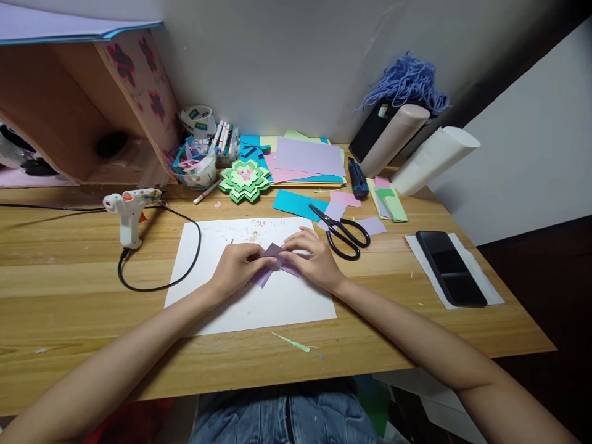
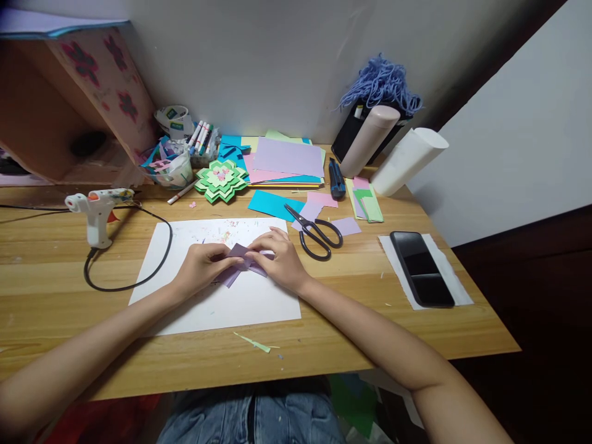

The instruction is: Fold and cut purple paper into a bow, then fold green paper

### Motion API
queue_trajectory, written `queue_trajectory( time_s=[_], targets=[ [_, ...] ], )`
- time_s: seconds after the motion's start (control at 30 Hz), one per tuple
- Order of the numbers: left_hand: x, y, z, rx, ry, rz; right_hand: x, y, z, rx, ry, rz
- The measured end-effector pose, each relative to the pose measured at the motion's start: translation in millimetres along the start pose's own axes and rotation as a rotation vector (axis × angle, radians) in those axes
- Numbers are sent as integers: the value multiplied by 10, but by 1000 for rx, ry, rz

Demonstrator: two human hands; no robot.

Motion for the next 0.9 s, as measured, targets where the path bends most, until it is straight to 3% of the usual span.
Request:
queue_trajectory(
  time_s=[0.63,0.9],
  targets=[
    [10,-6,25,-63,110,-40,-10,18,5,-46,-56,54],
    [-8,20,36,-72,95,29,-58,9,12,-92,-36,31]
  ],
)
Point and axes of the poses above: each hand's wrist, its own y-axis away from the middle knuckle, its own z-axis out of the palm, x = y × z, the point moved 5 cm from there along -y, towards the middle knuckle, and after that the axes turned 11 degrees about y, right-handed, at the moved point
